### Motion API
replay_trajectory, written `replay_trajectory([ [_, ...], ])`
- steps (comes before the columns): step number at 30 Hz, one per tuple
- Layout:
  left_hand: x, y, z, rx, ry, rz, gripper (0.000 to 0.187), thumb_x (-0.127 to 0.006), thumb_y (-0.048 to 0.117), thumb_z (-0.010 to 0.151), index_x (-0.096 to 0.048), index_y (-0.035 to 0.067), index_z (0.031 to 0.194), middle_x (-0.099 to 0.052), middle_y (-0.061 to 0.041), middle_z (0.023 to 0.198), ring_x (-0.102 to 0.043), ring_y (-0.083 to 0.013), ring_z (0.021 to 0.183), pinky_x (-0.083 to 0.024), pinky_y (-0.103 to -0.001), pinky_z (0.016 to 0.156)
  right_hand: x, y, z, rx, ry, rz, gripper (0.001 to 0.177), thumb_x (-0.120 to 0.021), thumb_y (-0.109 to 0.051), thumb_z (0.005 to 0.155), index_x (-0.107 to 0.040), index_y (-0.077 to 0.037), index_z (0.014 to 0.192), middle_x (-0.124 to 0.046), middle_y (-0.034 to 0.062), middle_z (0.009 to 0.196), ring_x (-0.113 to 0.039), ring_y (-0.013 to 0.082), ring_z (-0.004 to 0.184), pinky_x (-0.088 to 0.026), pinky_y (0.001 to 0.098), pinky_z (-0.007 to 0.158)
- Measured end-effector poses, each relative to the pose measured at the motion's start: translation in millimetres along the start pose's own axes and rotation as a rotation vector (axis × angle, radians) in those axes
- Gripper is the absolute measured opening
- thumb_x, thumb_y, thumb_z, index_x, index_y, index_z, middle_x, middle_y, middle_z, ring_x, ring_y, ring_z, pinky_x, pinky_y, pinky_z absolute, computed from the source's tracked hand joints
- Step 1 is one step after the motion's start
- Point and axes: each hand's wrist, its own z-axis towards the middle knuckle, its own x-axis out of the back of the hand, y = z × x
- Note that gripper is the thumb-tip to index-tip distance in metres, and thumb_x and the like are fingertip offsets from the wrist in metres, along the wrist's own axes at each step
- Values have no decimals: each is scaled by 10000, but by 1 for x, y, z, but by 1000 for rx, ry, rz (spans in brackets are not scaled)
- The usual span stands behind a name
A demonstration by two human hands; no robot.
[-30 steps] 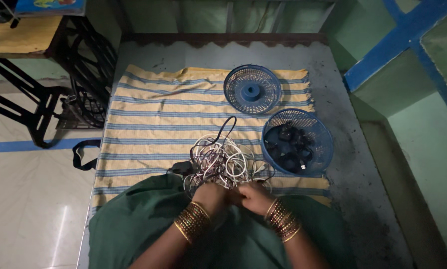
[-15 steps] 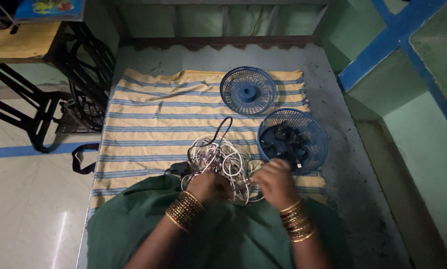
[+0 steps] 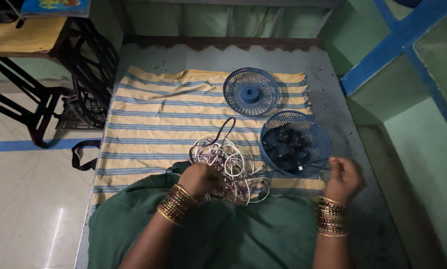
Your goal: The person sits on a bed and assembles small black electronic components by attaching white wires to them. They repeatedly pick up components, connect wires, and place the finished units into a blue basket.
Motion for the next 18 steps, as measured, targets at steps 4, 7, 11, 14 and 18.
replay_trajectory([
  [4, -10, -19, -5, 14, -42, -128, 107, -781, 232, 810, -819, 154, 871, -783, -48, 814, -746, -188, 736, -582, -337, 697, -10, 25, -2, -384, -389, 234, 111, -712, -192, 980, -722, -81, 966, -717, 14, 925, -624, 129, 804, -503, 268, 731],
  [7, -21, -30, -7, -1, -62, -592, 115, -735, 131, 826, -799, 81, 907, -796, -57, 868, -761, -140, 774, -609, -301, 723, -28, 32, -14, -254, -959, 328, 105, -675, -149, 936, -736, -64, 935, -731, 48, 911, -692, 138, 879, -569, 291, 813],
  [11, -29, -34, 1, -82, 5, -1130, 82, -700, 83, 881, -753, 20, 877, -764, -71, 839, -698, -127, 716, -581, -287, 661, -64, 12, -48, -237, -1387, 465, 105, -664, -129, 947, -717, -45, 979, -735, 41, 944, -706, 162, 937, -565, 306, 863],
  [14, -27, -34, -2, -51, 96, -1266, 121, -675, 98, 917, -745, 31, 844, -739, -61, 780, -632, -98, 630, -509, -241, 585, -76, -15, -63, -191, -1375, 414, 127, -655, -151, 957, -700, -51, 1021, -724, 26, 968, -698, 160, 955, -560, 301, 890],
  [18, -30, -39, -7, 47, 236, -1441, 127, -683, 93, 910, -749, 25, 825, -706, -69, 719, -576, -101, 556, -451, -231, 528, -70, -35, -54, -20, -1176, 221, 168, -664, -157, 942, -714, -68, 1076, -737, 20, 1023, -695, 155, 974, -542, 310, 871],
])
